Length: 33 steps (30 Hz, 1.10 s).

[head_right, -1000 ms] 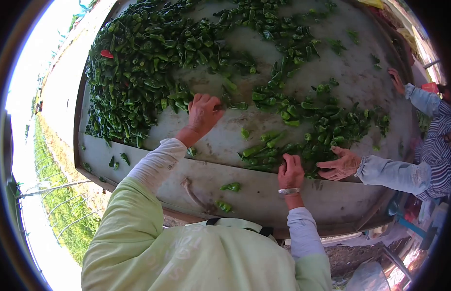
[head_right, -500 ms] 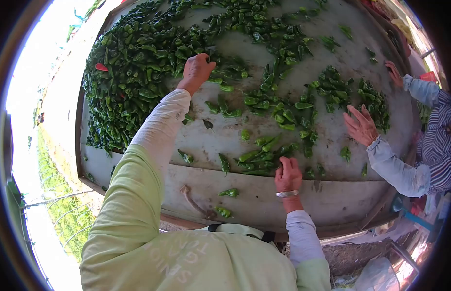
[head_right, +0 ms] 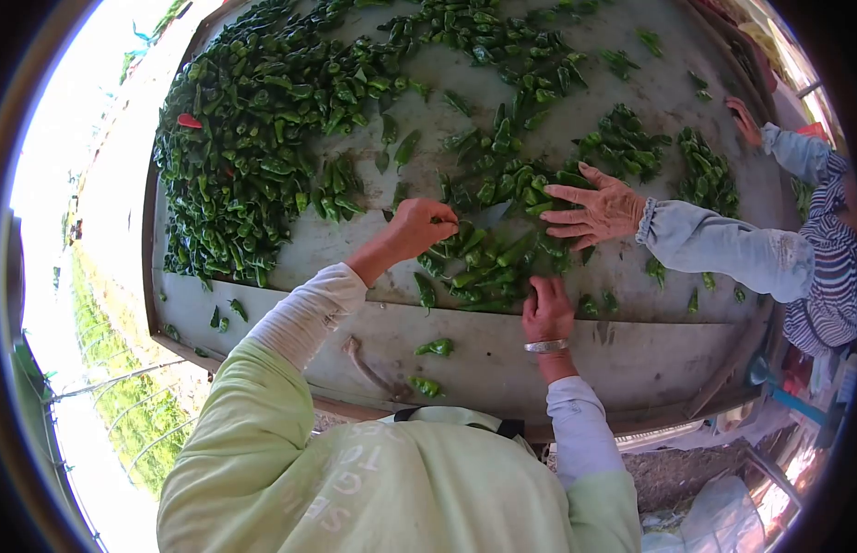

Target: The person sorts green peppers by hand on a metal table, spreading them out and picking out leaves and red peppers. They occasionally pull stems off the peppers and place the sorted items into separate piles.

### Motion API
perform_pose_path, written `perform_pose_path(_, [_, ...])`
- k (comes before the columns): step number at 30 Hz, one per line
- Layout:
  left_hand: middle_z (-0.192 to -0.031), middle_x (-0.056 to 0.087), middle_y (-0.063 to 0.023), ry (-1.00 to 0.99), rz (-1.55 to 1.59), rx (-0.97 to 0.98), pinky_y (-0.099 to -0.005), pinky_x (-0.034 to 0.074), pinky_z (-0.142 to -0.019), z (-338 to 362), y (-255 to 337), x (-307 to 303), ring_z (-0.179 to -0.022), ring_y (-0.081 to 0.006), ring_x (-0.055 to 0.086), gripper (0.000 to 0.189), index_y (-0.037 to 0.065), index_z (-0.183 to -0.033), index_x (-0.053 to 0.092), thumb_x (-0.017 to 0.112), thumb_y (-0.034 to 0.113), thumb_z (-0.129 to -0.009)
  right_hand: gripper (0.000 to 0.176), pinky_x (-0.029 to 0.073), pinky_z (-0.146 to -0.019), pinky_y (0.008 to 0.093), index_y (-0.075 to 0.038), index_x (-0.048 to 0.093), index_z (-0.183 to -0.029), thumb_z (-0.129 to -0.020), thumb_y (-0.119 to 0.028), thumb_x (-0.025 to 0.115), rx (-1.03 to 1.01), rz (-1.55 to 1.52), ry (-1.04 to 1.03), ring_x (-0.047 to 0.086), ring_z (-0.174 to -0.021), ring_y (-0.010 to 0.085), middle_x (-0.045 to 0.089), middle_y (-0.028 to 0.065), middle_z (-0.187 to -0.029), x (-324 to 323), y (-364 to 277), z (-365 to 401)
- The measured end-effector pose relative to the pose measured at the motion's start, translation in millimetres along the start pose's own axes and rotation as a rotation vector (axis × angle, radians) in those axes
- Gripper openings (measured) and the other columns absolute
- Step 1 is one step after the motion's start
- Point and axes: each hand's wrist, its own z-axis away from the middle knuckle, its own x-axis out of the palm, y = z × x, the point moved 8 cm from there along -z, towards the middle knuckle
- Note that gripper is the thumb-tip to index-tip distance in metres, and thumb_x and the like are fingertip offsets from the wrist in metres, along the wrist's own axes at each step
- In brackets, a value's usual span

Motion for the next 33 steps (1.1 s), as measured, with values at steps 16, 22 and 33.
perform_pose_path(16, [-0.075,0.066,-0.0093,0.823,0.048,-0.167,-0.0314,0.050,-0.066,-91.6,-60.3,-179.8,-0.068,-0.0215,0.063,0.019,0.005,-0.086,0.068,0.066,0.011,-0.069,0.026,0.045,-0.055,0.0406,-0.010,0.056,-0.089,-0.066,0.003,0.055,0.015,0.005,0.004,0.055,-0.066,0.0328,0.052,0.0105,-0.080,0.7,0.7,-2.1])
perform_pose_path(22, [-0.069,0.065,-0.0109,0.850,-0.430,-0.108,-0.0334,0.050,-0.063,-114.4,-52.2,-171.9,-0.061,-0.0260,0.063,0.023,0.005,-0.083,0.068,0.067,0.020,-0.066,0.026,0.045,-0.054,0.0410,-0.010,0.057,-0.088,-0.066,0.003,0.054,0.020,0.010,-0.007,0.054,-0.065,0.0331,0.052,0.0107,-0.080,0.8,1.7,-2.5])
perform_pose_path(33, [-0.066,0.061,-0.0043,0.380,0.062,-0.165,-0.0257,0.047,-0.055,-92.1,-44.5,-142.0,-0.056,-0.0091,0.058,0.017,0.002,-0.084,0.066,0.065,0.015,-0.074,0.027,0.045,-0.055,0.0413,-0.009,0.057,-0.090,-0.066,0.003,0.053,0.012,-0.004,-0.022,0.054,-0.066,0.0335,0.052,0.0118,-0.081,0.4,0.8,-2.9])
